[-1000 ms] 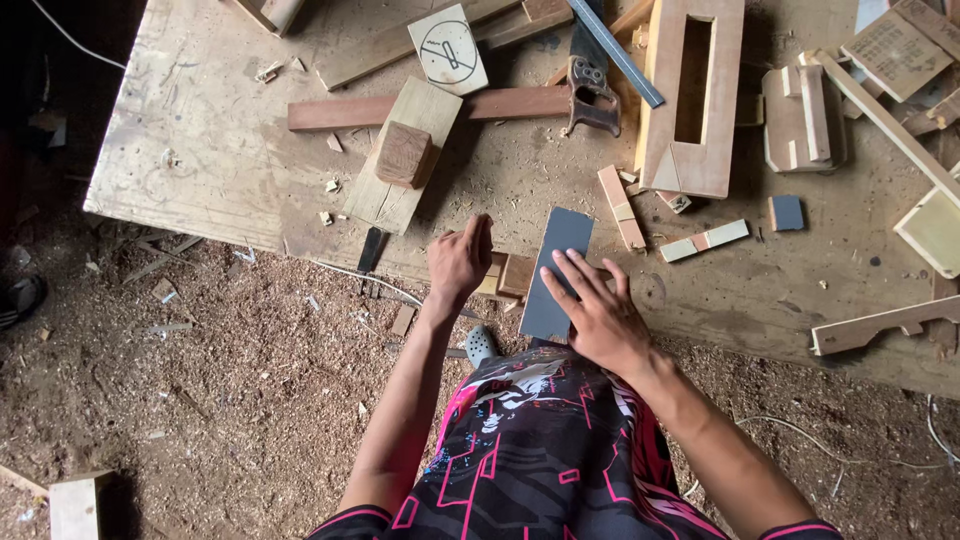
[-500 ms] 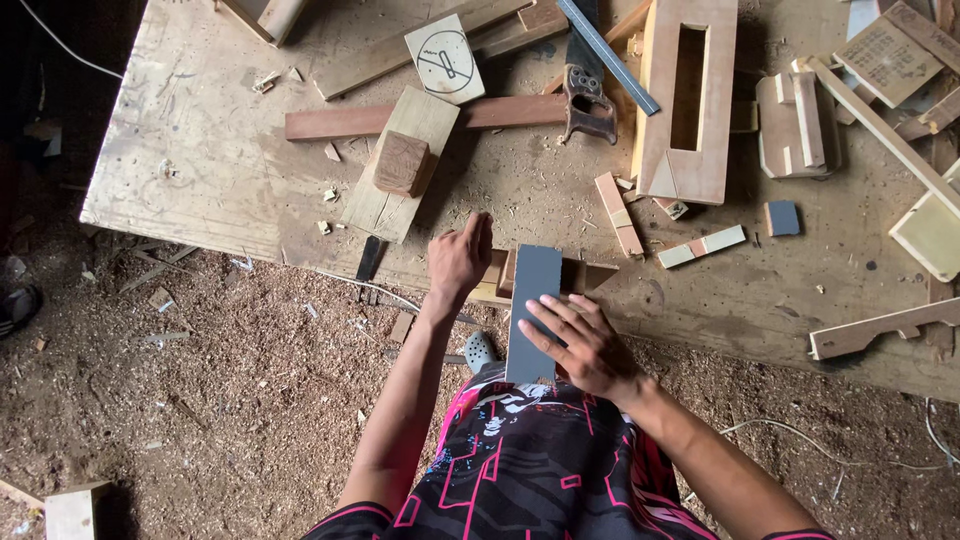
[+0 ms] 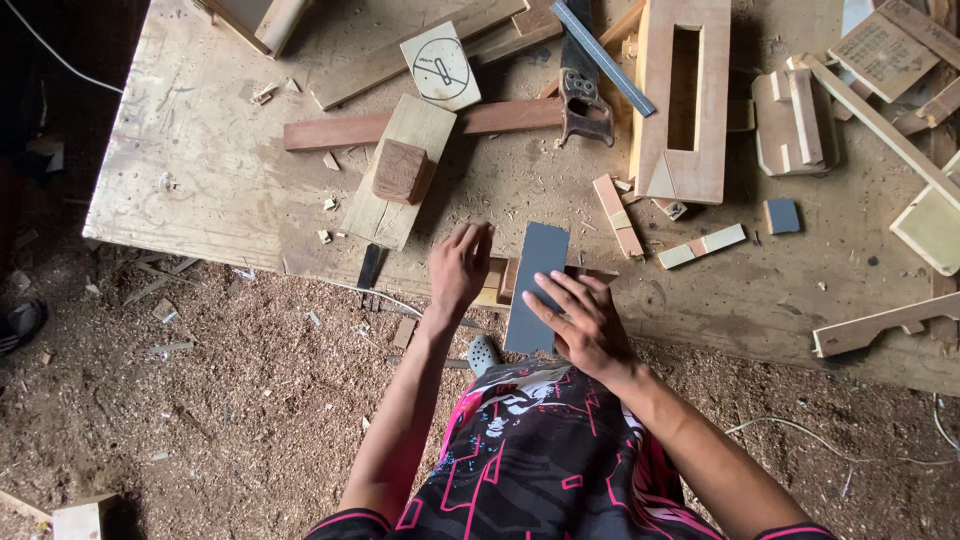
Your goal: The person assembles small wooden components on a workbench. They use a hammer to tap pieces into place, fit a dark rectangular insert into a wooden frame, and repeatedly adjust and reposition the parts to achieve alignment.
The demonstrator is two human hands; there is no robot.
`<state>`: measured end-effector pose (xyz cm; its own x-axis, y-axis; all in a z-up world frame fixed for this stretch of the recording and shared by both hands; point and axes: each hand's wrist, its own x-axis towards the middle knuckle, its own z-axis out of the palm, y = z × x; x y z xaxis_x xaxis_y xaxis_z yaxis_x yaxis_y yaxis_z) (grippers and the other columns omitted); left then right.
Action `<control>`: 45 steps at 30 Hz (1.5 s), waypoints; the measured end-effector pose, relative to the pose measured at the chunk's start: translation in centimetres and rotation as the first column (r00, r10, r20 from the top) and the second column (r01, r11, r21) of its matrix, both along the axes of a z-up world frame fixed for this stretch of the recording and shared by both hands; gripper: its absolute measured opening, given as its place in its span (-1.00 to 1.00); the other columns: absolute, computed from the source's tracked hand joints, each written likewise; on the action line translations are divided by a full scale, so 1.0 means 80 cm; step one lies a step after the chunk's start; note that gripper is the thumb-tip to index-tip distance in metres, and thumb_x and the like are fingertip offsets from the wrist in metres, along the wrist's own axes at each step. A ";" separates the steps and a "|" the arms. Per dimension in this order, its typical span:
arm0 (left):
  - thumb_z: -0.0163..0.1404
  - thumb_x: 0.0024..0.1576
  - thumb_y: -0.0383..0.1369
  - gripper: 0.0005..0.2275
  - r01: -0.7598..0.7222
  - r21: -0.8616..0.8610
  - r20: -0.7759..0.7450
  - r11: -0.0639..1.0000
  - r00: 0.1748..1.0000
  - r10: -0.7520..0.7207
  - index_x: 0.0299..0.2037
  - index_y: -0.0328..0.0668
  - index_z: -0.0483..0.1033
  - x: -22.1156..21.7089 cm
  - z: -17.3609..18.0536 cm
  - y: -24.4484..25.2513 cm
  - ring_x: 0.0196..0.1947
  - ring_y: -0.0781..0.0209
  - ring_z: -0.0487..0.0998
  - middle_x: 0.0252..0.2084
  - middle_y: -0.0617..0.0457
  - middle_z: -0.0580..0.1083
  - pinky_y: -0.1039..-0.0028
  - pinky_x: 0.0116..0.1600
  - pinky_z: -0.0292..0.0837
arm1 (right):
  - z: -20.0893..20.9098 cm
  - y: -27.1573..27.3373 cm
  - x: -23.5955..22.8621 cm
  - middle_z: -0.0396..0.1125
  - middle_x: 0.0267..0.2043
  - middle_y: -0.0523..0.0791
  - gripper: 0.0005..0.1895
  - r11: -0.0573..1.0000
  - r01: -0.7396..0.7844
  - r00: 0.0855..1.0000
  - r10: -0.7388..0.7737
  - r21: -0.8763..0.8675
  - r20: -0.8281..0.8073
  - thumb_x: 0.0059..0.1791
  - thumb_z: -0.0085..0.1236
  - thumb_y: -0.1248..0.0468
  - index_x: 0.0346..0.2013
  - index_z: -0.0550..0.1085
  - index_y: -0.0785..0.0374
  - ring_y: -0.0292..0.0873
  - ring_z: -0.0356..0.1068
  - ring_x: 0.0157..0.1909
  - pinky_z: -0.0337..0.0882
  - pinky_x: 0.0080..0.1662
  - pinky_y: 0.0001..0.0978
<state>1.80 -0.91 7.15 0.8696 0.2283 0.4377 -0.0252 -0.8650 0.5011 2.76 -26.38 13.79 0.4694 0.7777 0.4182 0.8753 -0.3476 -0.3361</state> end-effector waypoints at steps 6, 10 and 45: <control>0.15 0.15 -0.35 -0.88 0.172 -0.144 0.068 0.975 0.984 -0.164 -0.15 -0.08 0.68 -0.020 0.087 -0.027 -0.11 0.19 0.48 -0.24 0.07 0.57 0.19 0.15 0.20 | -0.001 -0.005 0.003 0.38 0.31 -0.08 -0.47 1.000 0.020 1.000 -0.020 0.016 0.002 -0.10 0.15 0.55 0.17 0.44 0.23 -0.06 0.33 0.38 0.18 0.36 -0.04; 0.11 0.24 -0.41 -0.90 0.298 -0.356 0.033 0.886 0.951 -0.307 -0.11 -0.21 0.64 -0.018 0.105 -0.038 -0.16 0.14 0.51 -0.21 0.02 0.58 0.32 0.10 0.35 | -0.005 -0.014 0.004 0.39 0.29 -0.06 -0.50 1.000 0.013 0.999 -0.014 0.016 0.035 -0.09 0.13 0.54 0.14 0.46 0.23 -0.07 0.33 0.37 0.18 0.37 0.01; 0.15 0.09 -0.37 -0.83 0.563 -0.091 0.036 0.822 0.826 -0.562 -0.15 -0.12 0.71 0.009 0.125 -0.043 -0.01 0.09 0.49 -0.14 0.11 0.61 0.32 0.12 0.46 | 0.010 -0.025 -0.019 0.42 0.25 -0.04 -0.62 0.994 0.003 1.000 -0.002 0.106 -0.009 0.08 0.04 0.32 0.20 0.48 0.15 -0.05 0.39 0.33 0.28 0.30 -0.06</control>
